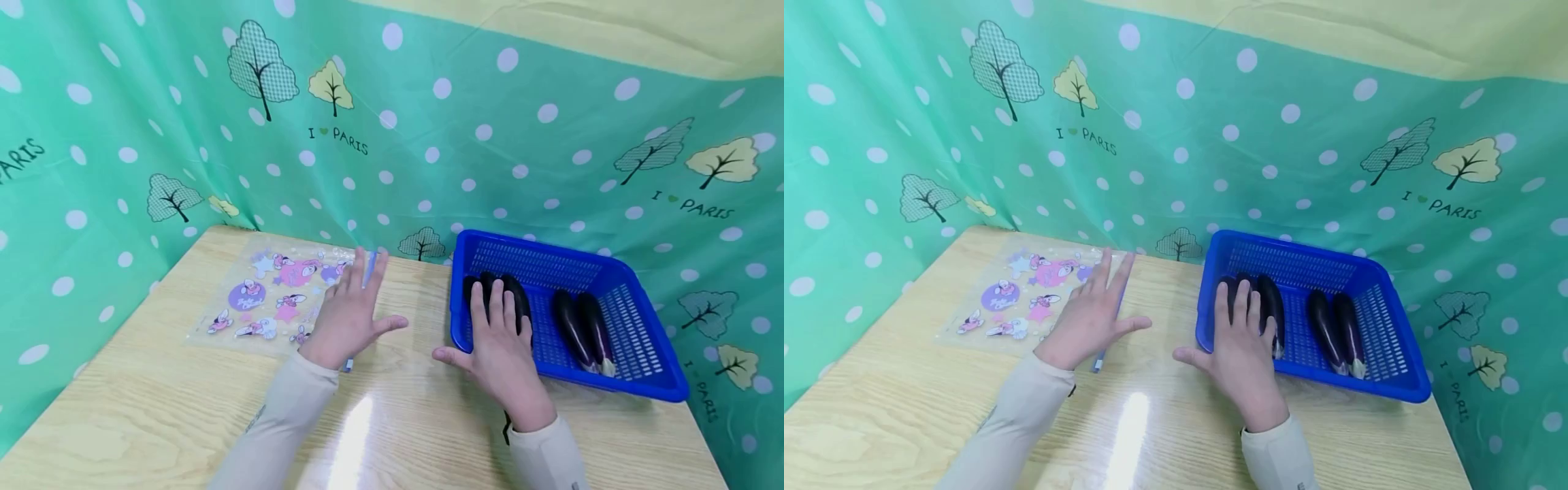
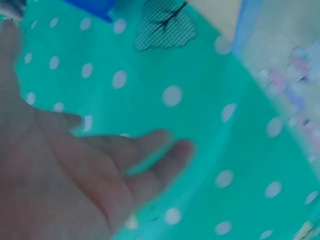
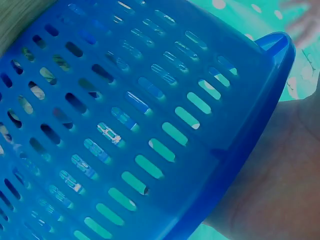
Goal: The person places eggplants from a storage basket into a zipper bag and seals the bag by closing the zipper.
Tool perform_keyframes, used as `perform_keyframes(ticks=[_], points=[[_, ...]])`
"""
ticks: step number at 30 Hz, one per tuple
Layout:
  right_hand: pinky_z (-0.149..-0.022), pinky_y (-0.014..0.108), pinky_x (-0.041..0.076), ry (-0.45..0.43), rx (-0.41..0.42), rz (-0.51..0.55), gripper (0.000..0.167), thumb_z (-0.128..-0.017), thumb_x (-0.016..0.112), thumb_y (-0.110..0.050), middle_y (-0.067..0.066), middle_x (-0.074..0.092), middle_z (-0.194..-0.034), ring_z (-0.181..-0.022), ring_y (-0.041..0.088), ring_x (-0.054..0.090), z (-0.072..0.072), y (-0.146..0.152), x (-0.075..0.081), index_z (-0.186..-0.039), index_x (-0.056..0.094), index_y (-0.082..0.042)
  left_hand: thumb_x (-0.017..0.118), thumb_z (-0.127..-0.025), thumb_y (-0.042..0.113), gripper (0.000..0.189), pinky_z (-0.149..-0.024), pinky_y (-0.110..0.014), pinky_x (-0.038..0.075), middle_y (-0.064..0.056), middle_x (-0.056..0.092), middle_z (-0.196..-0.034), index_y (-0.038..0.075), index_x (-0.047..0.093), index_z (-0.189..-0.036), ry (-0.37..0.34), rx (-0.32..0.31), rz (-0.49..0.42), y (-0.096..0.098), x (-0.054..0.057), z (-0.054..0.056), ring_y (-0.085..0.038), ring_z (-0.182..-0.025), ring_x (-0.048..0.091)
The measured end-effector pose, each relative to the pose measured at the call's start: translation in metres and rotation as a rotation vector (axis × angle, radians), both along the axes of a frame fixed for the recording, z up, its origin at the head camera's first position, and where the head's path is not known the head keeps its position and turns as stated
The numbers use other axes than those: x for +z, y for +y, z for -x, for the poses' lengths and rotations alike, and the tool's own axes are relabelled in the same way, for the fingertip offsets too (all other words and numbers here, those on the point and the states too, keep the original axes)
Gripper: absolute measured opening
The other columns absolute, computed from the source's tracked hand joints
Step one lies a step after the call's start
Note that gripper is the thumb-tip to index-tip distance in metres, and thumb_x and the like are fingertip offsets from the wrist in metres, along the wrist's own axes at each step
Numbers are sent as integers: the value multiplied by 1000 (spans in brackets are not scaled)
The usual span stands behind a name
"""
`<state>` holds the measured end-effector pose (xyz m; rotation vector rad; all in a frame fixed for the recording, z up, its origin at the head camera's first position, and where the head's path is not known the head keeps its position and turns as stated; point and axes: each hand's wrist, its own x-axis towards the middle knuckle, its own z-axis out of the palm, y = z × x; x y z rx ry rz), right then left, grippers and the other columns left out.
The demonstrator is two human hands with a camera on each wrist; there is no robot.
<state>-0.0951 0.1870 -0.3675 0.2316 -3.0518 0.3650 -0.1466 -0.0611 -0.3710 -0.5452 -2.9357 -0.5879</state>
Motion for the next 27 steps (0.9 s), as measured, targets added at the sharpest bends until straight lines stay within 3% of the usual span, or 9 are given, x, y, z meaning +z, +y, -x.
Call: perform_keyframes(ticks=[2,4,6,8,12,19,23,27], points=[[-106,76,13,-2,1,5,121,-80,58,-79,25,-7,-165,-149,47,-1,0,1,1,-162,0,-10,70,-88,59,107,-84,-61,52,-33,17,-160,14,8,-163,-41,79,-9,-2,-6,4,-54,-128,47],[-106,76,14,-7,-1,12,117,-84,60,-74,26,-4,-164,-149,48,1,0,3,3,-162,3,-9,73,-88,52,104,-70,-56,56,-36,29,-153,10,13,-162,-110,150,-5,-5,-13,8,-53,-114,56],[-106,76,13,-30,-9,31,112,-87,61,-69,27,-2,-164,-149,49,2,1,6,5,-162,5,-8,75,-89,47,100,-63,-53,56,-36,39,-145,4,20,-160,-179,194,19,-8,-20,11,-50,-105,60],[-106,76,13,-64,-20,50,106,-90,61,-65,28,1,-164,-148,49,3,1,10,8,-162,7,-8,77,-88,42,93,-66,-53,56,-35,45,-137,0,28,-156,-250,216,42,-10,-27,13,-48,-104,59],[-105,76,18,-119,-37,87,93,-96,57,-60,32,11,-161,-145,53,14,3,21,14,-160,19,-5,77,-90,30,69,-75,-55,55,-33,51,-127,-7,49,-140,-330,209,67,-14,-39,17,-47,-105,56],[-105,68,32,-152,-27,145,69,-104,54,-43,32,38,-151,-136,53,36,0,42,26,-153,37,2,67,-91,11,23,-72,-51,53,-27,55,-112,-9,67,-103,-346,166,50,-23,-43,23,-37,-88,53],[-106,65,33,-211,-42,161,69,-104,53,-44,29,42,-149,-136,50,39,-2,53,36,-153,36,3,65,-91,13,20,-71,-51,52,-29,53,-117,-7,69,-91,-356,170,38,-25,-45,22,-35,-85,51],[-101,64,38,-266,-44,84,72,-103,52,-48,30,48,-145,-130,49,46,1,63,47,-152,37,3,57,-94,18,30,-69,-51,52,-31,51,-124,-10,68,-93,-348,184,34,-25,-47,23,-36,-88,50]])
